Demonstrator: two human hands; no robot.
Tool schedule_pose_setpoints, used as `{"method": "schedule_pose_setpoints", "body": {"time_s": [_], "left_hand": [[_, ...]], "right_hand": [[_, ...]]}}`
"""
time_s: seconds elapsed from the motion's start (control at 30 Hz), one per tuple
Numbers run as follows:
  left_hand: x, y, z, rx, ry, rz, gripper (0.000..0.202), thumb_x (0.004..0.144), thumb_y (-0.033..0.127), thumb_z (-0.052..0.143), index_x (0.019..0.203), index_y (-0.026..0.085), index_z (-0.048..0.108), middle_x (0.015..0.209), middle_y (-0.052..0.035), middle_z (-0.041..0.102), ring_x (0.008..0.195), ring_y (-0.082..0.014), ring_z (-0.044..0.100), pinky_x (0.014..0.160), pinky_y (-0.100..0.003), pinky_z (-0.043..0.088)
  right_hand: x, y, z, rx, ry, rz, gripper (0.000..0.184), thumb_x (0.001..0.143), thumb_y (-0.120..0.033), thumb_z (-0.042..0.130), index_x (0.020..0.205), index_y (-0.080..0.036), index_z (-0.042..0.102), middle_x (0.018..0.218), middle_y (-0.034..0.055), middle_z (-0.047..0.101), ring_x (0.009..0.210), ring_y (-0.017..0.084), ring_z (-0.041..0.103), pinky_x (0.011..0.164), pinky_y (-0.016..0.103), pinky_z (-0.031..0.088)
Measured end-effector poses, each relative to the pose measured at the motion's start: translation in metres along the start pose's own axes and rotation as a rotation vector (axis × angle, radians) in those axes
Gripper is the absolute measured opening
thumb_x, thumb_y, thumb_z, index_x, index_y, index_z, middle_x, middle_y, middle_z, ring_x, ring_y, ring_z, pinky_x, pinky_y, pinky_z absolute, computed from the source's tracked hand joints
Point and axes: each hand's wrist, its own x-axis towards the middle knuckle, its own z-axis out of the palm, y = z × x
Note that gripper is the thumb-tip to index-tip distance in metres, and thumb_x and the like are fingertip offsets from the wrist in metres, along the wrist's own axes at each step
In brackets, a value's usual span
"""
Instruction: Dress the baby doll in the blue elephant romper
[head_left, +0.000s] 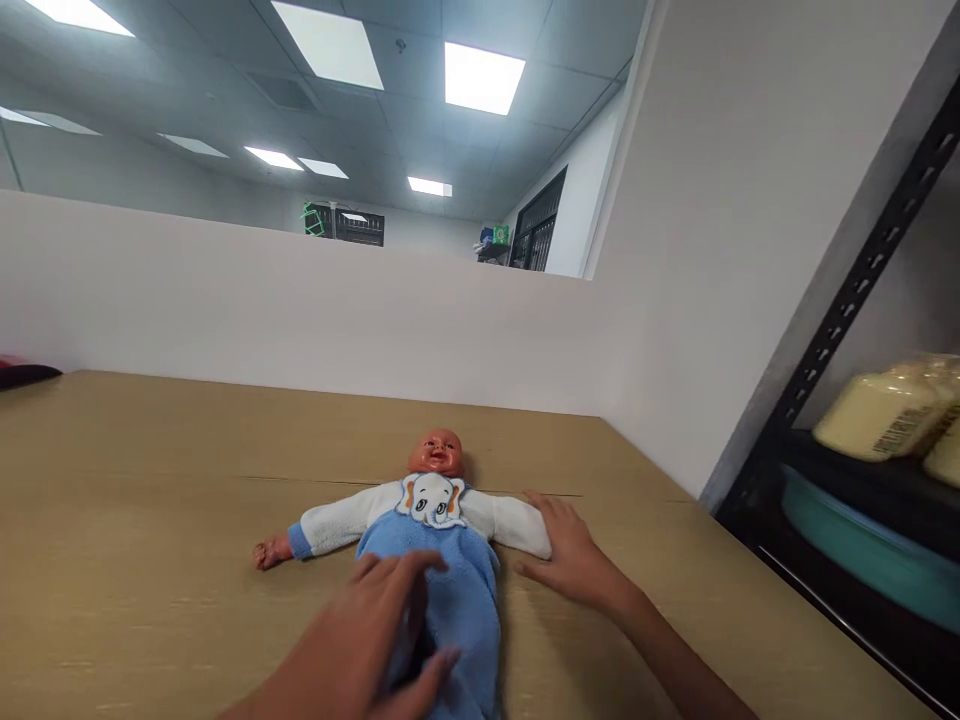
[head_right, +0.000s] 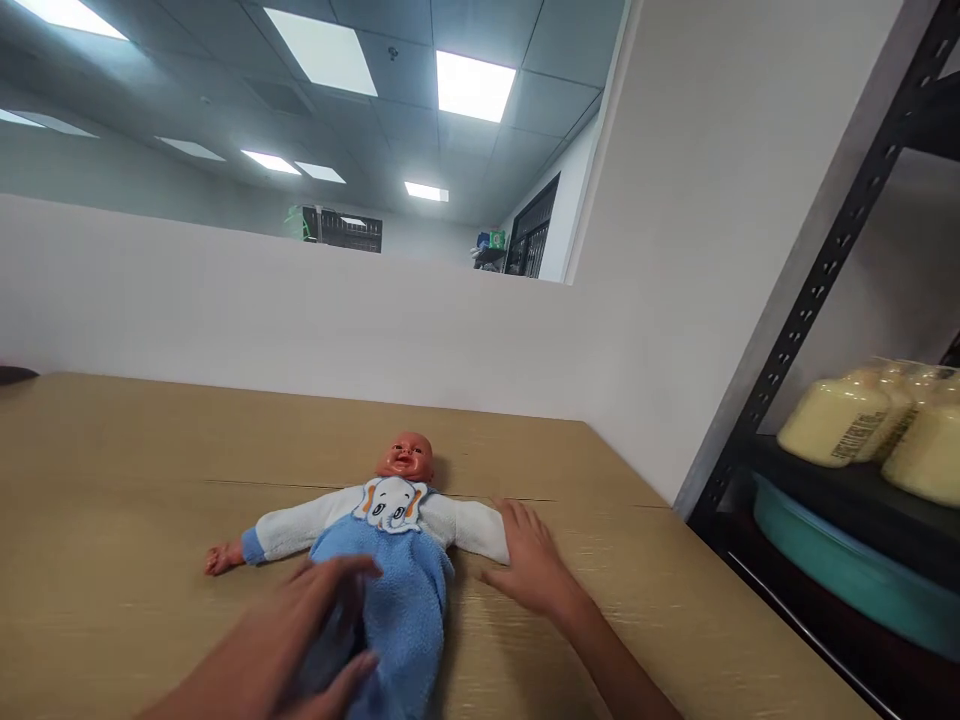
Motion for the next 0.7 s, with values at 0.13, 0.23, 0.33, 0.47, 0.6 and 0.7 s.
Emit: {"method": "schedule_pose_setpoints", "body": {"time_s": [0.13, 0.23, 0.33, 0.47, 0.6, 0.7], "left_hand": [[0.089, -0.017, 0.017, 0.037, -0.081, 0.083, 0.036, 0.098, 0.040, 0.067, 0.127, 0.020, 0.059, 0.126, -0.0151, 0.068, 0.121, -0.0378, 0.060, 0.110, -0.059, 0.047], [0.140, -0.042, 0.040, -0.010, -0.098, 0.098, 0.056, 0.074, 0.028, 0.088, 0.122, 0.018, 0.060, 0.129, -0.0180, 0.067, 0.125, -0.0416, 0.058, 0.111, -0.059, 0.046], [0.171, -0.052, 0.052, -0.070, -0.044, 0.066, 0.047, 0.073, 0.022, 0.084, 0.113, 0.015, 0.061, 0.115, -0.0185, 0.071, 0.110, -0.0405, 0.065, 0.100, -0.056, 0.051], [0.185, -0.051, 0.044, -0.247, 0.069, 0.015, 0.035, 0.088, 0.026, 0.064, 0.121, 0.014, 0.062, 0.120, -0.0192, 0.073, 0.111, -0.0380, 0.067, 0.101, -0.053, 0.050], [0.180, -0.053, 0.021, -0.516, 0.117, -0.037, 0.053, 0.089, 0.035, 0.061, 0.138, 0.016, 0.058, 0.140, -0.0146, 0.070, 0.125, -0.0342, 0.066, 0.108, -0.046, 0.050], [0.172, -0.059, 0.009, -0.672, 0.159, -0.129, 0.055, 0.082, 0.035, 0.069, 0.134, 0.018, 0.064, 0.133, -0.0105, 0.075, 0.121, -0.0350, 0.068, 0.103, -0.043, 0.053]], "right_hand": [[0.049, -0.008, -0.015, -0.027, -0.046, -0.065, 0.044, 0.077, -0.031, 0.085, 0.118, -0.019, 0.076, 0.112, 0.0096, 0.081, 0.101, 0.030, 0.075, 0.096, 0.042, 0.057], [0.067, -0.035, -0.048, -0.117, 0.069, -0.124, 0.025, 0.077, -0.027, 0.083, 0.100, -0.020, 0.076, 0.098, 0.0082, 0.080, 0.102, 0.033, 0.072, 0.117, 0.059, 0.043], [0.071, -0.068, -0.084, -0.215, 0.171, -0.271, 0.028, 0.079, -0.022, 0.080, 0.107, -0.023, 0.074, 0.106, 0.0067, 0.078, 0.118, 0.032, 0.065, 0.134, 0.059, 0.014], [0.057, -0.096, -0.091, -0.309, 0.659, -0.520, 0.045, 0.088, -0.014, 0.076, 0.130, -0.023, 0.063, 0.136, 0.0107, 0.066, 0.129, 0.030, 0.059, 0.132, 0.061, 0.025], [0.037, -0.107, -0.054, 0.229, 1.006, -0.460, 0.043, 0.098, -0.013, 0.065, 0.135, -0.027, 0.050, 0.138, 0.0108, 0.061, 0.134, 0.027, 0.057, 0.114, 0.053, 0.051], [0.030, -0.119, -0.023, 0.559, 0.969, -0.306, 0.048, 0.096, -0.019, 0.066, 0.138, -0.028, 0.043, 0.150, 0.0141, 0.050, 0.128, 0.027, 0.058, 0.098, 0.047, 0.060]]}}
